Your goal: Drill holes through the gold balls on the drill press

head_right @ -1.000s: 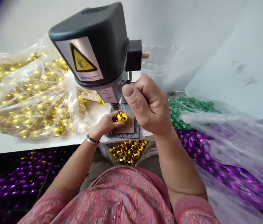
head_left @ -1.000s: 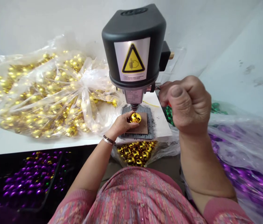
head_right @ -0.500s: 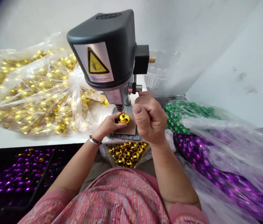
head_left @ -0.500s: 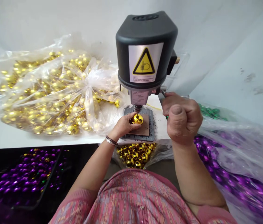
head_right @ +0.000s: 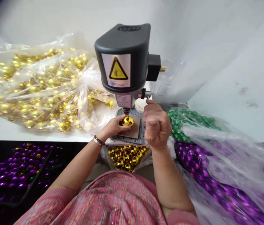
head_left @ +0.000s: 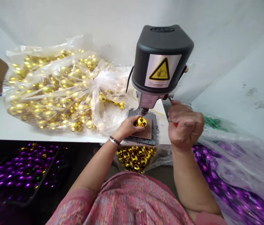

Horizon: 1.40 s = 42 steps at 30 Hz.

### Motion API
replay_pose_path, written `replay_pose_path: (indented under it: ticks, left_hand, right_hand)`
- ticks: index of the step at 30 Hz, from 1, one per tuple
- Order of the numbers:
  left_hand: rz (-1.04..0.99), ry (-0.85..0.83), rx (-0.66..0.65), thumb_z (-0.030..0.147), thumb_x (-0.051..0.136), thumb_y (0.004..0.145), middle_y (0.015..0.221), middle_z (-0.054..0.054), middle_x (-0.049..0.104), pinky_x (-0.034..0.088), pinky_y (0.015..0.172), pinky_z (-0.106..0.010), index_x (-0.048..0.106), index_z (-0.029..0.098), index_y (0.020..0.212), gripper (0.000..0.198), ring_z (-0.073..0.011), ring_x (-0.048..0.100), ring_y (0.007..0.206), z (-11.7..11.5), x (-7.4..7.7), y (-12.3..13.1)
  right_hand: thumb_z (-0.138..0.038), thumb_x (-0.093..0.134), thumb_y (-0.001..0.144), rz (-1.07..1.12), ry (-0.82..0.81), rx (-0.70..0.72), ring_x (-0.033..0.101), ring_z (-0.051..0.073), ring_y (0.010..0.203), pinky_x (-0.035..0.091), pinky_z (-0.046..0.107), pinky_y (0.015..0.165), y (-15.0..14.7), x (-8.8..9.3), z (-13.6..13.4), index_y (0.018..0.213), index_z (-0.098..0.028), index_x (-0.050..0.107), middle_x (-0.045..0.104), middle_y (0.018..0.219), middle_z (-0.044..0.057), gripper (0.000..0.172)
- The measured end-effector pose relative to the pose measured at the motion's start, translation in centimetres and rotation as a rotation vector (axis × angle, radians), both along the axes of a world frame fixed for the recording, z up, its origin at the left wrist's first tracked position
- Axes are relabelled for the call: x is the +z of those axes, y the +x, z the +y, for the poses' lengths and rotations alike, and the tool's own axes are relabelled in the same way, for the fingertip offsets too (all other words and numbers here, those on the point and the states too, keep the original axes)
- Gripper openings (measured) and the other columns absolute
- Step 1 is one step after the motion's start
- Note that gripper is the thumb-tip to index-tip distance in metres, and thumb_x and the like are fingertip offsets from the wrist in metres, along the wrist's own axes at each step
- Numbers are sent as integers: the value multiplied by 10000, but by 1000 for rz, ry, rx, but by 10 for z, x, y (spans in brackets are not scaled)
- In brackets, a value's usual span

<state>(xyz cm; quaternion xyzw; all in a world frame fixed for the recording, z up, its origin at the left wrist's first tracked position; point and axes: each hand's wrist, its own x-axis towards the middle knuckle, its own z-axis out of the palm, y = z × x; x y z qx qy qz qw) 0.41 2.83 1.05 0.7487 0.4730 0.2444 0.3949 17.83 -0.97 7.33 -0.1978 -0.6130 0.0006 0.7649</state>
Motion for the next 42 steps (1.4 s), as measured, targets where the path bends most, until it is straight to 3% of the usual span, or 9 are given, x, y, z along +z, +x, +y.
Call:
replay_pose_path:
  ticks: [9, 17, 20, 23, 28, 33, 38, 40, 42]
  left_hand:
    - [63, 60, -19, 292, 745, 746, 957, -16, 718, 475, 783, -267, 680, 174, 1020, 305, -186, 627, 869, 0, 5, 1]
    - [32, 50, -14, 302, 752, 742, 948, -23, 709, 489, 788, -272, 695, 174, 1039, 329, -187, 626, 854, 0, 4, 1]
    - [31, 29, -11, 305, 750, 748, 989, -33, 723, 498, 810, -279, 701, 172, 1094, 374, -195, 640, 883, -1, 2, 0]
    - [-4, -30, 7, 284, 754, 747, 1104, -47, 734, 506, 887, -293, 663, 172, 1246, 519, -207, 662, 969, -2, 1, -1]
    - [-87, -60, 6, 221, 781, 697, 1256, -52, 705, 487, 1010, -301, 620, 177, 1338, 662, -218, 652, 1121, -7, -1, -6]
    - [-93, -50, -46, 218, 766, 708, 1241, -46, 712, 489, 1026, -334, 629, 199, 1333, 640, -221, 657, 1119, -17, 2, -21]
    - [-71, -68, -204, 321, 837, 668, 1202, -86, 733, 514, 959, -342, 667, 195, 1313, 679, -227, 666, 1038, -24, 17, -47]
    - [-90, -42, -99, 385, 771, 755, 1140, -85, 750, 528, 895, -322, 681, 193, 1299, 583, -204, 671, 945, -18, 20, -55]
    - [-74, 8, 138, 362, 626, 874, 1068, -82, 763, 529, 852, -308, 705, 184, 1257, 430, -187, 673, 870, -2, 20, -57]
  right_hand:
    - [-377, 418, 974, 42, -56, 11, 582, 93, 660, 558, 404, 944, -2, 1, -4, 776, -212, 526, 523, 633, -45, 279]
    - [-382, 425, 961, 55, -56, -27, 567, 115, 599, 552, 440, 910, -4, -9, -5, 676, -212, 483, 511, 571, -46, 337]
    - [-399, 428, 967, 102, -98, -11, 550, 100, 570, 550, 407, 857, -6, 3, -7, 671, -204, 482, 486, 547, -50, 359]
    - [-431, 438, 970, 157, -166, 16, 531, 87, 541, 533, 348, 728, -7, 29, -4, 670, -197, 501, 463, 536, -48, 386]
    - [-504, 357, 989, 222, -294, -38, 464, 61, 486, 413, 265, 537, -7, 65, 7, 690, -190, 461, 417, 535, -56, 446]
    - [-524, 404, 971, 226, -301, -44, 450, 48, 490, 399, 251, 542, -8, 70, 9, 711, -188, 450, 395, 532, -71, 427]
    - [-519, 423, 962, 245, -298, -26, 470, 65, 489, 399, 272, 526, -10, 66, 7, 718, -191, 459, 408, 546, -63, 411]
    - [-527, 430, 957, 249, -289, -24, 470, 68, 489, 401, 275, 526, -10, 65, 7, 725, -192, 468, 407, 550, -62, 409]
    - [-535, 454, 945, 265, -275, -18, 465, 69, 489, 398, 275, 529, -10, 64, 7, 728, -193, 475, 404, 546, -64, 406]
